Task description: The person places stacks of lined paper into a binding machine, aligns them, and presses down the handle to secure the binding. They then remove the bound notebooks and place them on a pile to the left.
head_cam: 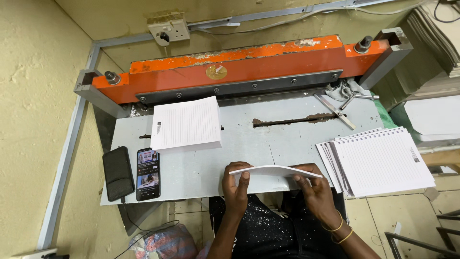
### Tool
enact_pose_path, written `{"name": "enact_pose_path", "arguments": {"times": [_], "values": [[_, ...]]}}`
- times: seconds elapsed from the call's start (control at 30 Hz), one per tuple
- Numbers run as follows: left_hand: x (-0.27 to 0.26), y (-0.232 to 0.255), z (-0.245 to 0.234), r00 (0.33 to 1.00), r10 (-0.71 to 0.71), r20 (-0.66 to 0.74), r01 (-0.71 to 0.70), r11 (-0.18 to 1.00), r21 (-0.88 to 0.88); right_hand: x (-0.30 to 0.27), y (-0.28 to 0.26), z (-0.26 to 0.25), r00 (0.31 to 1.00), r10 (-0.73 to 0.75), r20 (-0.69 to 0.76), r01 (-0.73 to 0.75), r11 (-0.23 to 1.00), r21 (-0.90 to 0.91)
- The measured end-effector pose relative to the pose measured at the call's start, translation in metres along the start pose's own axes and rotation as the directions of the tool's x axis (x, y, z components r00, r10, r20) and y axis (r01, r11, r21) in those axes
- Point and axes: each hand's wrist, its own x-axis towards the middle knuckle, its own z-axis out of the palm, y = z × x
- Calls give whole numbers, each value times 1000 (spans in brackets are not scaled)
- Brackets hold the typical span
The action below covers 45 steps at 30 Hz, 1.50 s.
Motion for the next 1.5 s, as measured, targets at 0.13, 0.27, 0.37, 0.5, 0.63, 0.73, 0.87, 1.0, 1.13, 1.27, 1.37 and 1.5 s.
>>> {"name": "enact_pose_path", "arguments": {"times": [0.13, 0.27, 0.37, 0.5, 0.63, 0.73, 0.87, 1.0, 1.13, 1.27, 1.37, 1.5], "values": [[-3, -23, 9, 997, 31, -69, -28, 998, 50, 4, 10, -3, 997, 68, -30, -69, 997, -31], [13, -14, 28, 928, -274, -251, 299, 952, 67, -5, -2, -28, 992, 116, 45, -121, 983, 137], [46, 5, 44, 870, -425, -249, 452, 890, 60, -8, -30, -24, 964, 208, 163, -261, 852, 453], [104, 30, 72, 714, -656, -245, 700, 653, 290, 22, -73, 12, 910, 401, -103, -320, 840, 437], [153, -60, 68, 719, -692, -63, 685, 690, 236, 77, -79, 18, 884, 399, -244, -193, 786, 588], [160, -49, 66, 644, -762, 68, 735, 641, 223, 128, -48, 14, 875, 430, -223, -184, 722, 667], [149, -2, 74, 670, -741, 32, 724, 663, 189, 155, -42, 15, 838, 510, -194, -260, 686, 679], [160, -13, 79, 692, -721, 23, 711, 687, 150, 173, -45, 16, 838, 513, -186, -255, 670, 697], [171, -31, 83, 679, -733, 37, 728, 680, 92, 179, -47, 10, 830, 528, -182, -253, 647, 719], [173, -24, 85, 683, -729, 42, 720, 682, 126, 177, -55, 5, 825, 545, -149, -282, 625, 728], [172, -25, 84, 692, -719, 57, 713, 694, 99, 180, -53, 5, 833, 536, -137, -281, 624, 729], [172, -27, 82, 696, -715, 65, 713, 699, 61, 183, -49, 3, 845, 519, -129, -275, 629, 727]]}}
